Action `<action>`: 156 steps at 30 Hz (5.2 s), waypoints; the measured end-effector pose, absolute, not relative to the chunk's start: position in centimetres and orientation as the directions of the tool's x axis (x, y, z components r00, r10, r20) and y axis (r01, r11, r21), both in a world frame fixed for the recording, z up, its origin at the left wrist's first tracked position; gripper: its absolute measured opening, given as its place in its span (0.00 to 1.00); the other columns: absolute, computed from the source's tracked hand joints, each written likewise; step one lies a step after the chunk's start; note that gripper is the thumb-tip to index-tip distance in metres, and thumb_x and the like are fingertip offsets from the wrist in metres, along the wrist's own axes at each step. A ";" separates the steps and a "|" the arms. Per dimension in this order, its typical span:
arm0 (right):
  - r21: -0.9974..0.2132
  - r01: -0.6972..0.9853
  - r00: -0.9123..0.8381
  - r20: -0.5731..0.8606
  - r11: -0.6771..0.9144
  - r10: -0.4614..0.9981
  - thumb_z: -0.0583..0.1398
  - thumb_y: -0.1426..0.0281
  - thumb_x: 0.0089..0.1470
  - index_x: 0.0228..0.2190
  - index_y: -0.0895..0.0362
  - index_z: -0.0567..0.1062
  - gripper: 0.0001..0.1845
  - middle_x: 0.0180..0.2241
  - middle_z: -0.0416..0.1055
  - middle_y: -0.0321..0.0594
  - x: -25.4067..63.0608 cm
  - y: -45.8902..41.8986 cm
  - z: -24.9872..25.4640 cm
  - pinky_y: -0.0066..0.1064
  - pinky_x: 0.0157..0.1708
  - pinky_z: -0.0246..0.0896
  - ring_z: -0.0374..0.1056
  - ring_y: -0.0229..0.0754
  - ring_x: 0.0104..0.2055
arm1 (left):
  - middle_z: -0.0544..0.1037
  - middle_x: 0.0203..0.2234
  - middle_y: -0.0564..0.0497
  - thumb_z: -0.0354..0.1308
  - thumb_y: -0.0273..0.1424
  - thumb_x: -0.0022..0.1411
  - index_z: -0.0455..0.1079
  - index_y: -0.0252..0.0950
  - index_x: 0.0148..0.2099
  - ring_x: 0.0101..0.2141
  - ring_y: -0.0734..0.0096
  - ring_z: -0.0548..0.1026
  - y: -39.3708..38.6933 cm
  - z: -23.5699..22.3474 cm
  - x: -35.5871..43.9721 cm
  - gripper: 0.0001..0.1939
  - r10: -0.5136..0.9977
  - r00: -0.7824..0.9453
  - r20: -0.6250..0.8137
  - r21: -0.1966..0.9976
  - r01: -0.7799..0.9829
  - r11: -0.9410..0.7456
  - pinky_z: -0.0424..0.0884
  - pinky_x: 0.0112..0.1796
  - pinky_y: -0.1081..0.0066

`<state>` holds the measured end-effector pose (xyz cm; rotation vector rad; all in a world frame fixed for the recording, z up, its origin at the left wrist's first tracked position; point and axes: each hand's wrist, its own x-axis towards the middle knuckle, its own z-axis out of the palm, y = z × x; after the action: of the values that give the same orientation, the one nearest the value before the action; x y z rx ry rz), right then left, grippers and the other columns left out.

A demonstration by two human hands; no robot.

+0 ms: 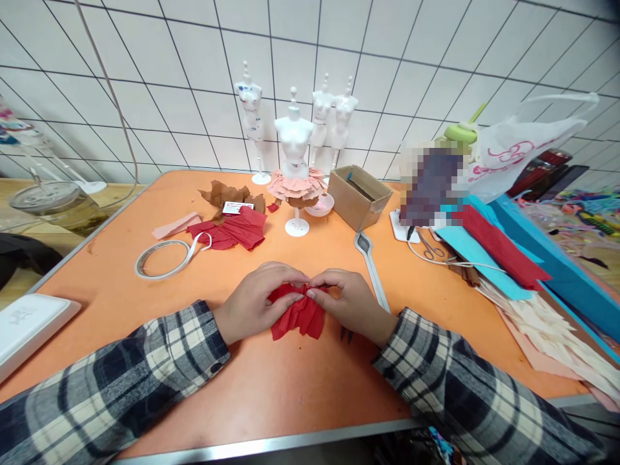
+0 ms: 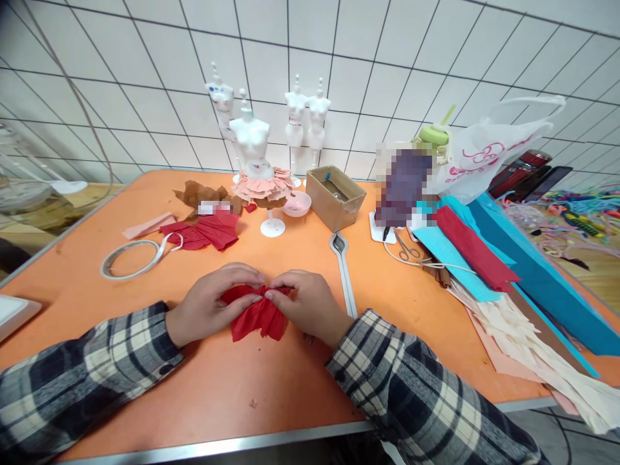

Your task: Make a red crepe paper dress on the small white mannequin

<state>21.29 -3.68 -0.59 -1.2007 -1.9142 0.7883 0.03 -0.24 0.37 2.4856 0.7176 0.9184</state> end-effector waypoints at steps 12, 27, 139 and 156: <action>-0.791 0.459 -0.302 0.289 0.404 0.908 0.63 0.72 0.56 0.31 0.55 0.79 0.03 0.33 0.79 0.37 21.0 -4.0 -0.2 0.29 0.38 0.65 0.73 0.38 0.35 | 0.78 0.48 0.43 0.57 0.29 0.63 0.66 0.36 0.58 0.48 0.62 0.77 -0.5 0.6 -0.1 0.20 0.609 0.682 0.405 0.534 0.364 -0.763 0.74 0.50 0.63; -0.741 0.483 -0.350 0.326 0.467 0.878 0.61 0.72 0.57 0.31 0.55 0.78 0.04 0.31 0.77 0.38 21.4 -3.9 -0.3 0.30 0.36 0.64 0.71 0.39 0.34 | 0.84 0.33 0.51 0.63 0.38 0.59 0.78 0.37 0.39 0.32 0.68 0.81 0.2 0.5 0.3 0.10 0.779 0.603 0.171 0.811 0.363 -0.459 0.77 0.38 0.70; -0.532 0.746 -0.194 0.401 0.401 0.895 0.57 0.68 0.61 0.40 0.54 0.74 0.07 0.33 0.77 0.40 22.5 -3.1 -0.2 0.32 0.34 0.62 0.71 0.43 0.34 | 0.73 0.47 0.47 0.68 0.39 0.54 0.67 0.39 0.56 0.50 0.59 0.71 0.5 -0.5 1.1 0.29 0.963 0.247 0.108 0.983 0.121 -0.141 0.67 0.50 0.63; 0.009 0.708 -0.563 0.611 0.706 0.556 0.53 0.76 0.65 0.49 0.47 0.76 0.19 0.56 0.72 0.42 24.7 -1.1 0.1 0.46 0.58 0.60 0.69 0.44 0.54 | 0.83 0.37 0.49 0.56 0.30 0.63 0.80 0.52 0.42 0.42 0.55 0.72 3.3 0.0 -3.2 0.13 0.577 0.665 0.474 0.281 0.506 -0.815 0.56 0.55 0.47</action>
<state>24.69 -1.15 0.06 -0.9610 -2.3255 -0.3397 -3.25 3.31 0.03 2.7509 0.8990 0.8489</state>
